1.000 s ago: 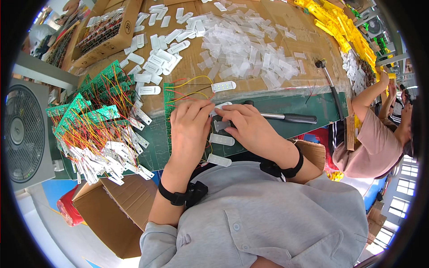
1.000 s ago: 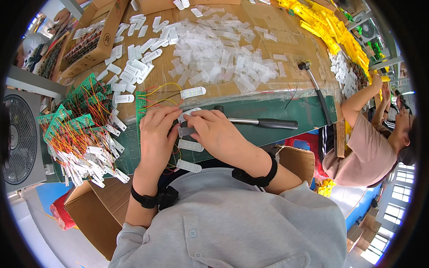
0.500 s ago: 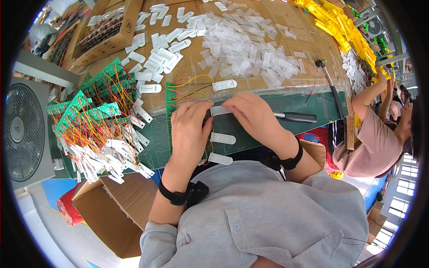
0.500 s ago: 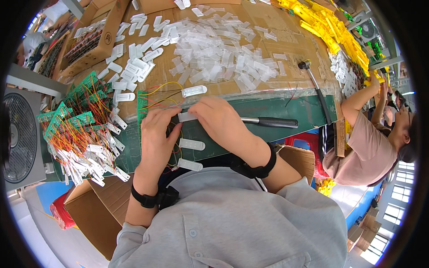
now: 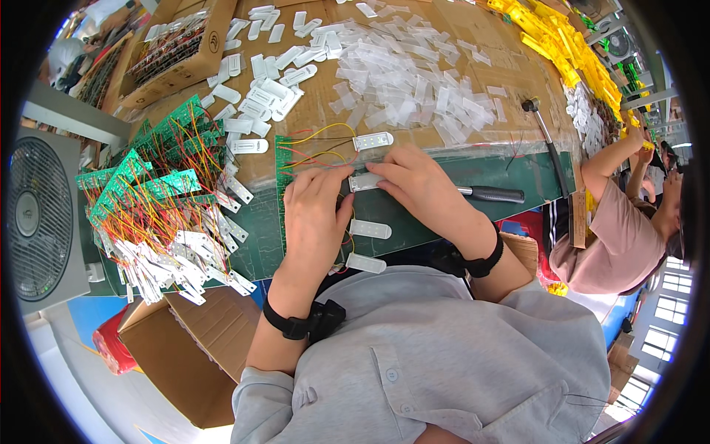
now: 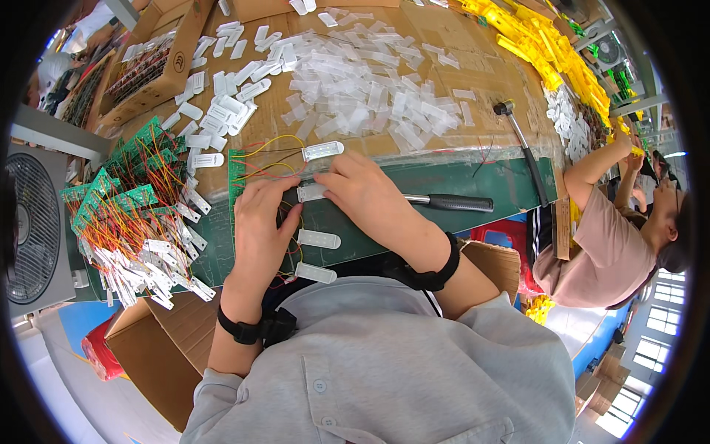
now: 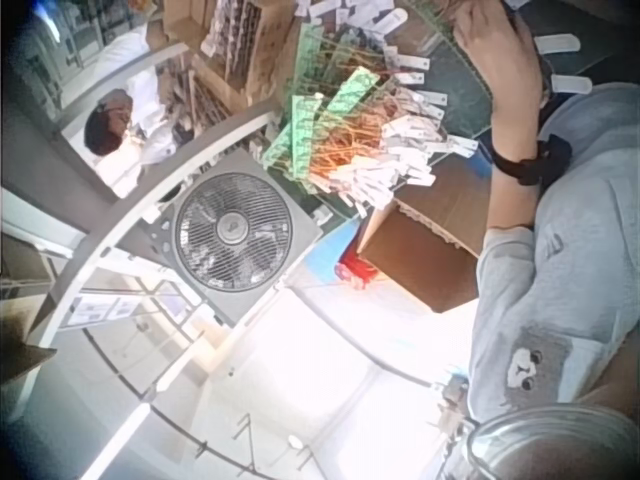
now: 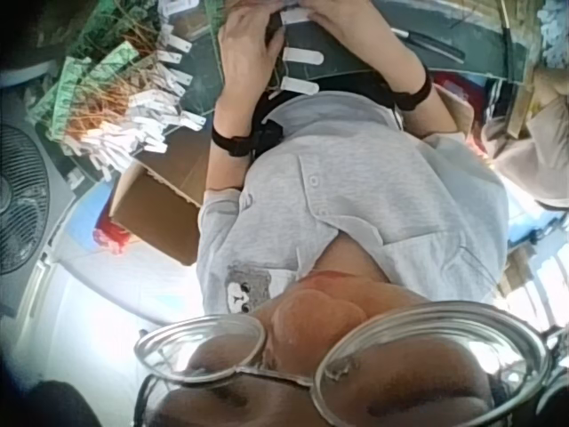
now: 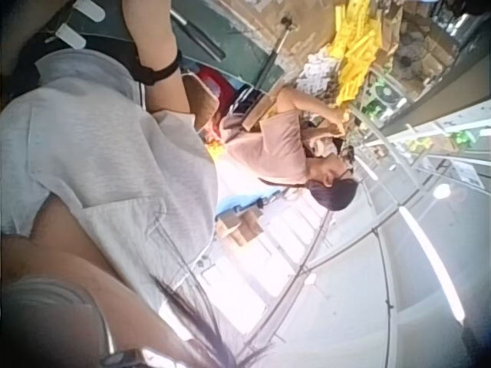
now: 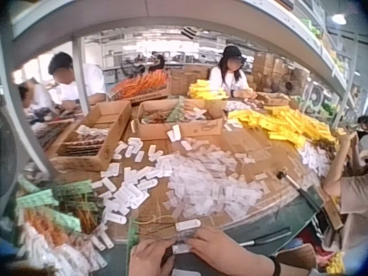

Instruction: Assembling LED light components by attaching plastic covers to circuit boards and using a small mallet to secure them.

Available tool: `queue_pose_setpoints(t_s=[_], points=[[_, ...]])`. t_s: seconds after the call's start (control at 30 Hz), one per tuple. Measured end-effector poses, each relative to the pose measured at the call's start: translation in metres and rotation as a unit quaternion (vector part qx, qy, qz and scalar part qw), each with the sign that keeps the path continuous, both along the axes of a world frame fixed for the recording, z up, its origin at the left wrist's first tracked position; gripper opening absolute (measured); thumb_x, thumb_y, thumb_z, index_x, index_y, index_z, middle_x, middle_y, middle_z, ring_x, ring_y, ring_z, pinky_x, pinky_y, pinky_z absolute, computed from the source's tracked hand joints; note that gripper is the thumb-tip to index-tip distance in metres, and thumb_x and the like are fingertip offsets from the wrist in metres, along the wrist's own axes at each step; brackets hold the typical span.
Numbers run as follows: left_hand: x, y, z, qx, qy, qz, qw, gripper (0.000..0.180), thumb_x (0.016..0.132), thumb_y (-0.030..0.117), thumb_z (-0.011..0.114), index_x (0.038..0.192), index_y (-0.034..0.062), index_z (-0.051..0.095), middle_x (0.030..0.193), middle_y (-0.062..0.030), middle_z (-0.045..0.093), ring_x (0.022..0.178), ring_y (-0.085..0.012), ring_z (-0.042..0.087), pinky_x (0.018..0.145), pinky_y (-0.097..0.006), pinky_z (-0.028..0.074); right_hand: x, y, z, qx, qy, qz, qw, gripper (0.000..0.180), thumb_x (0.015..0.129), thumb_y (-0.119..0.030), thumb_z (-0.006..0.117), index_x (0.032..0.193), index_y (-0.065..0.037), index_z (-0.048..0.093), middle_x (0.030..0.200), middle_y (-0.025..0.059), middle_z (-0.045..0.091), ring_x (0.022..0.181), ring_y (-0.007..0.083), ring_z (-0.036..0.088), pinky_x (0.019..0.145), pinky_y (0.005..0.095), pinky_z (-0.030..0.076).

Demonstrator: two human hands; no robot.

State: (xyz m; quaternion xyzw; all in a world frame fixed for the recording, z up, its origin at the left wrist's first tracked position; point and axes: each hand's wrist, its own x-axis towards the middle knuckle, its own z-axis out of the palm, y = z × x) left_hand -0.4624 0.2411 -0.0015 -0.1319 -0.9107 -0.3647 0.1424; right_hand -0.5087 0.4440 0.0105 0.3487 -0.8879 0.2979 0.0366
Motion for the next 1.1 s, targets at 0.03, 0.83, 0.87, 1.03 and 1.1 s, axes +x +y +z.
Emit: queue_pose_setpoints(t_s=[0.03, 0.83, 0.87, 1.03, 1.1], points=[[0.0, 0.0, -0.001, 0.003, -0.003, 0.003, 1.0, 0.04, 0.077, 0.001, 0.077, 0.116, 0.0073, 0.068, 0.105, -0.0103, 0.069, 0.105, -0.0291, 0.062, 0.093, -0.042, 0.046, -0.001, -0.001, -0.001, -0.015, 0.001, -0.002, 1.0, 0.027, 0.077, -0.005, 0.077, 0.103, -0.007, 0.069, 0.097, 0.0088, 0.06, 0.097, 0.03, 0.059, 0.086, 0.042, 0.049], [0.0, 0.001, 0.0, -0.028, -0.006, -0.012, 1.0, 0.025, 0.079, 0.003, 0.074, 0.102, 0.0092, 0.068, 0.117, -0.0042, 0.069, 0.113, -0.0277, 0.059, 0.096, -0.043, 0.044, 0.032, 0.06, 0.029, 0.088, -0.048, -0.118, 0.988, 0.022, 0.08, 0.001, 0.069, 0.101, -0.006, 0.065, 0.091, 0.0097, 0.06, 0.093, 0.0308, 0.059, 0.082, 0.0434, 0.047], [0.0, 0.001, 0.0, -0.031, -0.006, -0.014, 0.999, 0.025, 0.079, 0.003, 0.074, 0.102, 0.009, 0.068, 0.117, -0.0042, 0.069, 0.113, -0.0278, 0.059, 0.096, -0.043, 0.044, 0.036, 0.05, 0.035, 0.046, 0.002, -0.126, 0.991, 0.027, 0.082, 0.002, 0.069, 0.107, -0.005, 0.067, 0.091, 0.0101, 0.06, 0.089, 0.0301, 0.06, 0.078, 0.0412, 0.048], [0.001, 0.0, 0.001, -0.027, -0.013, -0.012, 0.999, 0.024, 0.079, 0.003, 0.073, 0.102, 0.0086, 0.068, 0.117, -0.0044, 0.07, 0.113, -0.0278, 0.059, 0.096, -0.042, 0.044, 0.052, 0.021, 0.031, -0.101, 0.04, -0.165, 0.98, 0.038, 0.086, 0.001, 0.071, 0.123, -0.007, 0.071, 0.089, 0.01, 0.061, 0.074, 0.0259, 0.062, 0.062, 0.0344, 0.051], [0.001, 0.001, 0.003, -0.024, -0.016, -0.012, 1.0, 0.024, 0.079, 0.003, 0.073, 0.102, 0.0084, 0.068, 0.117, -0.0045, 0.07, 0.113, -0.0278, 0.059, 0.096, -0.042, 0.044, 0.055, 0.023, 0.021, -0.059, 0.019, -0.16, 0.985, 0.037, 0.085, 0.002, 0.07, 0.121, -0.008, 0.072, 0.088, 0.0089, 0.062, 0.074, 0.0251, 0.062, 0.062, 0.0343, 0.051]])
